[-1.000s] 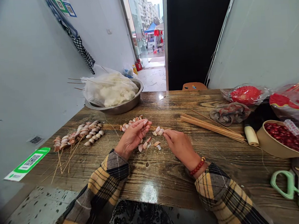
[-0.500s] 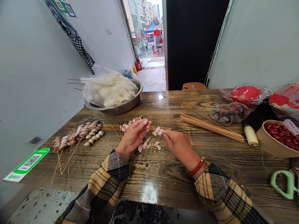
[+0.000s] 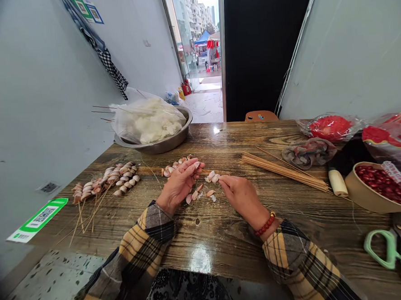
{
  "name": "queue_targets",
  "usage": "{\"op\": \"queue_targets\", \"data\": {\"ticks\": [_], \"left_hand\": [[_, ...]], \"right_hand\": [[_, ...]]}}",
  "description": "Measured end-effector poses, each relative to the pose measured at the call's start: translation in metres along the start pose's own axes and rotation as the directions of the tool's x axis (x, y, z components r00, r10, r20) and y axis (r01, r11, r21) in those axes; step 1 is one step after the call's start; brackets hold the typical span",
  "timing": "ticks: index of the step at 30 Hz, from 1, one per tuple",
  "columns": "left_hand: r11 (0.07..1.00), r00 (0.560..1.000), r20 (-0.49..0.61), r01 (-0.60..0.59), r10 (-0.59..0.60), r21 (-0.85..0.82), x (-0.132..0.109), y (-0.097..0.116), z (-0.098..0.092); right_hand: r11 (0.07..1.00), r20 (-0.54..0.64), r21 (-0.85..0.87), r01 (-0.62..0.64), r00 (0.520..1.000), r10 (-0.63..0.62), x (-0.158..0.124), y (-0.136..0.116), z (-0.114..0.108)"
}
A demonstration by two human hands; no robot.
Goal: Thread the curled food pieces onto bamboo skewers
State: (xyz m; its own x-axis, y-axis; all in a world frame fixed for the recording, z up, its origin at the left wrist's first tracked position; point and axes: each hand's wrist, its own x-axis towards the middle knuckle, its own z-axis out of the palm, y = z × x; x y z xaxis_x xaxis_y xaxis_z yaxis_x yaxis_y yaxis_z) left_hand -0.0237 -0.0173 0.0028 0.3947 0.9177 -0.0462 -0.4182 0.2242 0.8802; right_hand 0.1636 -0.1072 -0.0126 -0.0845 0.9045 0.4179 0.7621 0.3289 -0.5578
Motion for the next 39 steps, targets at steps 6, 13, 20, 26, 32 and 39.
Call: {"op": "queue_targets", "data": {"ticks": [6,13,20,26,32,39], "left_hand": [[0.999,0.999,-0.02,-0.035,0.035,0.034,0.001,-0.003,0.002],[0.996,0.998,-0.054,-0.035,0.04,0.084,-0.001,-0.001,0.007],[0.992,0.998,-0.038,-0.052,0.057,0.113,-0.004,0.0,0.011],[0.991,0.996,-0.016,-0.08,0.082,0.111,-0.004,-0.002,0.015],[0.985,0.993,-0.015,-0.11,0.113,0.133,-0.002,-0.004,0.016],[0.994,0.999,0.039,-0.023,0.019,0.103,-0.005,-0.004,0.02]], "right_hand": [[1.0,-0.005,0.015,-0.014,1.0,0.014,-0.001,0.001,0.002],[1.0,-0.023,-0.002,-0.003,1.0,0.003,-0.001,-0.001,0.001],[1.0,-0.059,0.007,-0.006,0.998,0.006,0.0,-0.006,0.0],[0.998,-0.089,0.062,0.012,0.996,-0.006,0.0,-0.01,0.002],[0.998,-0.076,0.056,-0.029,0.997,0.033,0.0,-0.01,0.002],[0.997,-0.138,0.069,-0.03,0.99,0.039,0.002,-0.014,0.002]]}}
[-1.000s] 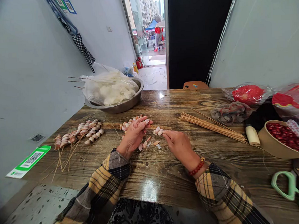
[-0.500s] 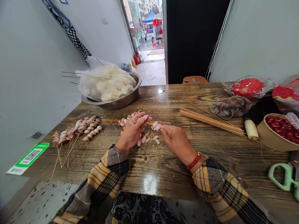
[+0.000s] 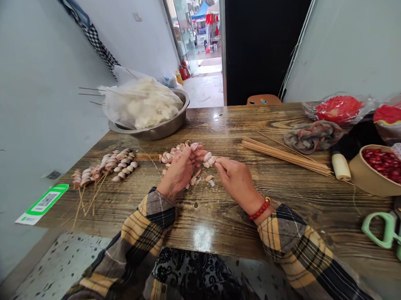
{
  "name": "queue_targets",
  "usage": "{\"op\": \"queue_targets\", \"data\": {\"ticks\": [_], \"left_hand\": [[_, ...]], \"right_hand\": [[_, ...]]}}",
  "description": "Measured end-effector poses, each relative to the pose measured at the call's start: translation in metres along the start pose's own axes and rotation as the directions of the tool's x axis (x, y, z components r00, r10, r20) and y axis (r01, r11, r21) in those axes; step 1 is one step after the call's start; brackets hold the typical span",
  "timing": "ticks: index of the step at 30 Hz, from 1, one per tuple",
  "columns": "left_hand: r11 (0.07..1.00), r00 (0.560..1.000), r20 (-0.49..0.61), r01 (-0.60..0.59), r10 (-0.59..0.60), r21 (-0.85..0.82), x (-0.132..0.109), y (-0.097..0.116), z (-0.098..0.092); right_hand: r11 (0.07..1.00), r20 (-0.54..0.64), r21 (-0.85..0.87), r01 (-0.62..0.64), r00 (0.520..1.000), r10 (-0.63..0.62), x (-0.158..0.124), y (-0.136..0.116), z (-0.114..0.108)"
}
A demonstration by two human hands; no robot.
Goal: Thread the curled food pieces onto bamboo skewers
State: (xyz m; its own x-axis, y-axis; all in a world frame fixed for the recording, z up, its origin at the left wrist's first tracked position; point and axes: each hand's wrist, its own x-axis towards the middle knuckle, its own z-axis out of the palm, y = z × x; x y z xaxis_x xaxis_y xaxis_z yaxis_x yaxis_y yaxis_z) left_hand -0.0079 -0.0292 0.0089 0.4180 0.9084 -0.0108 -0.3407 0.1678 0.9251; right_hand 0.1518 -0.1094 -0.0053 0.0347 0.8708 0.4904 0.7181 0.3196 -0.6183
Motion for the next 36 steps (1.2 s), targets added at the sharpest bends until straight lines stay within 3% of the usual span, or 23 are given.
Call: {"op": "queue_targets", "data": {"ticks": [10,30,36], "left_hand": [[0.986,0.985,-0.072,-0.151,0.157,0.076,0.006,-0.006,-0.003],[0.982,0.98,-0.098,-0.167,0.176,0.089,0.001,-0.01,0.001],[0.992,0.993,-0.023,-0.117,0.118,0.054,-0.003,-0.017,0.013]], "right_hand": [[0.999,0.085,0.044,-0.009,0.996,0.005,0.0,0.0,0.0],[0.994,-0.006,-0.106,0.016,1.0,-0.017,-0.007,-0.002,0.005],[0.997,-0.037,-0.073,0.039,0.998,-0.042,-0.003,-0.011,0.008]]}}
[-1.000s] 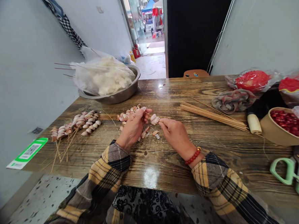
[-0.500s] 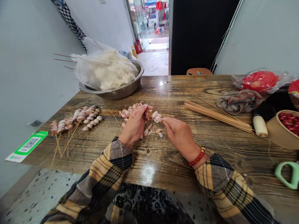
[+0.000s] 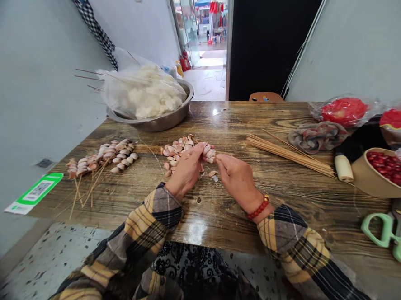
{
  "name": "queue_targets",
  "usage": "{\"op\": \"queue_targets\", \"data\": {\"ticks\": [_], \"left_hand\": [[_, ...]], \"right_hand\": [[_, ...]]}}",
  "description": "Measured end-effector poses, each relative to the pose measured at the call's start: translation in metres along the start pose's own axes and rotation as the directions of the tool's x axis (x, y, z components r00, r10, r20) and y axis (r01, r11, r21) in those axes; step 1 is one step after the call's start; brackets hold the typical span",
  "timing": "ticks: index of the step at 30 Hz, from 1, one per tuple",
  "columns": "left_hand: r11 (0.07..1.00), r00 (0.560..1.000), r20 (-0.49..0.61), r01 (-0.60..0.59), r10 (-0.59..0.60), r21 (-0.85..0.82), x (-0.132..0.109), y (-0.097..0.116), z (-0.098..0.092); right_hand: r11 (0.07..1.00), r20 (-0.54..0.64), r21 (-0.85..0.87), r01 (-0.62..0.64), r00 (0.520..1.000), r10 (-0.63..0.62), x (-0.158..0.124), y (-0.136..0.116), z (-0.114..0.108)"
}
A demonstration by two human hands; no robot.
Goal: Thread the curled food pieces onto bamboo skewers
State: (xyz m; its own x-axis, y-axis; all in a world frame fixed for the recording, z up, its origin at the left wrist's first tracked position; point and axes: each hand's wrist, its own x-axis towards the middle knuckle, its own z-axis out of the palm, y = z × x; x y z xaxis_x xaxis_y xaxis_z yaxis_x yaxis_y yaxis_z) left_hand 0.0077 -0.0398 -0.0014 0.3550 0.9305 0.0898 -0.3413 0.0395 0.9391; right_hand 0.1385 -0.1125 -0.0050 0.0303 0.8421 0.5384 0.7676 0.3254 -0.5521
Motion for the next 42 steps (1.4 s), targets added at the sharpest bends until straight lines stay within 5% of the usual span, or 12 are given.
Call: {"op": "queue_targets", "data": {"ticks": [9,29,42], "left_hand": [[0.993,0.992,0.075,0.105,-0.101,-0.053,-0.004,0.001,0.002],[0.982,0.988,-0.005,0.15,-0.151,-0.118,-0.011,-0.001,0.011],[0.984,0.995,-0.061,0.067,-0.078,-0.164,-0.002,0.008,-0.003]], "right_hand": [[0.99,-0.026,0.115,-0.085,0.996,0.088,0.008,0.0,-0.001],[0.953,0.014,0.261,-0.156,0.987,0.158,0.01,-0.011,0.005],[0.935,0.131,0.288,-0.208,0.975,0.177,0.009,-0.012,0.008]]}}
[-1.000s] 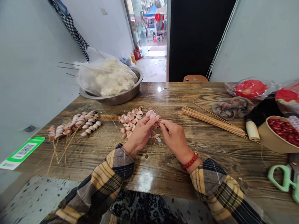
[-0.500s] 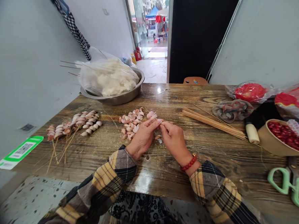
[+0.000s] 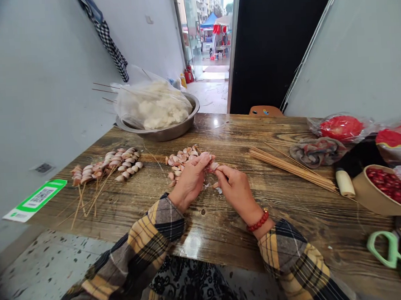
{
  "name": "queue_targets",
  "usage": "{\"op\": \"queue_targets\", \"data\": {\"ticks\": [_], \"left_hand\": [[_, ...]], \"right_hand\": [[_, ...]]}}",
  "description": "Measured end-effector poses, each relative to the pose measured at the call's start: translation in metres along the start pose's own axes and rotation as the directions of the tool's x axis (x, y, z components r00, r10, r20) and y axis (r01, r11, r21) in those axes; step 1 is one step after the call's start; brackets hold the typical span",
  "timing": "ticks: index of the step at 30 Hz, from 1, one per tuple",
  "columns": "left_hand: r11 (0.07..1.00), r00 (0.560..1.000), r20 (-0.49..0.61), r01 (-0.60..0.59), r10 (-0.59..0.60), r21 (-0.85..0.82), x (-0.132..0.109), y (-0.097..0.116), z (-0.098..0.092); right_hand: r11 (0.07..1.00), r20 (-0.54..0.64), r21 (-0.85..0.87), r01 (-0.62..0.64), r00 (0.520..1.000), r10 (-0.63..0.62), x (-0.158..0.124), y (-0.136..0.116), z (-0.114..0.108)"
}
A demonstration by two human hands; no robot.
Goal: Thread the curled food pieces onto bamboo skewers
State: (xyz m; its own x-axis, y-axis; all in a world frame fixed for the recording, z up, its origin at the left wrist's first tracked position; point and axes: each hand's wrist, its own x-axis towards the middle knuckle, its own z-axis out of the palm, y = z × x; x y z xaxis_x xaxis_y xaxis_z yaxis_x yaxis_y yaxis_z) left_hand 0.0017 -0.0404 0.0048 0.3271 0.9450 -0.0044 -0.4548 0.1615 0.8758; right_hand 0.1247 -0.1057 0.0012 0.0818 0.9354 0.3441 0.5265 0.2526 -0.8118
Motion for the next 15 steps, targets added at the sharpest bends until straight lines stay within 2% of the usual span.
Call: {"op": "queue_targets", "data": {"ticks": [5,10,15], "left_hand": [[0.998,0.999,0.024,0.04,-0.039,-0.054,-0.0018,-0.0005,-0.0005],[0.991,0.994,0.071,0.093,-0.086,-0.102,-0.0039,-0.0059,0.0031],[0.995,0.996,0.058,0.071,-0.067,-0.076,-0.0047,-0.0052,0.0054]], "right_hand": [[0.995,-0.017,-0.068,0.068,0.997,-0.069,-0.001,-0.0009,-0.001],[0.999,-0.027,0.023,0.039,0.999,-0.039,-0.0015,0.0013,-0.0001],[0.999,-0.013,0.031,0.017,1.0,-0.017,0.0006,0.0034,-0.0009]]}}
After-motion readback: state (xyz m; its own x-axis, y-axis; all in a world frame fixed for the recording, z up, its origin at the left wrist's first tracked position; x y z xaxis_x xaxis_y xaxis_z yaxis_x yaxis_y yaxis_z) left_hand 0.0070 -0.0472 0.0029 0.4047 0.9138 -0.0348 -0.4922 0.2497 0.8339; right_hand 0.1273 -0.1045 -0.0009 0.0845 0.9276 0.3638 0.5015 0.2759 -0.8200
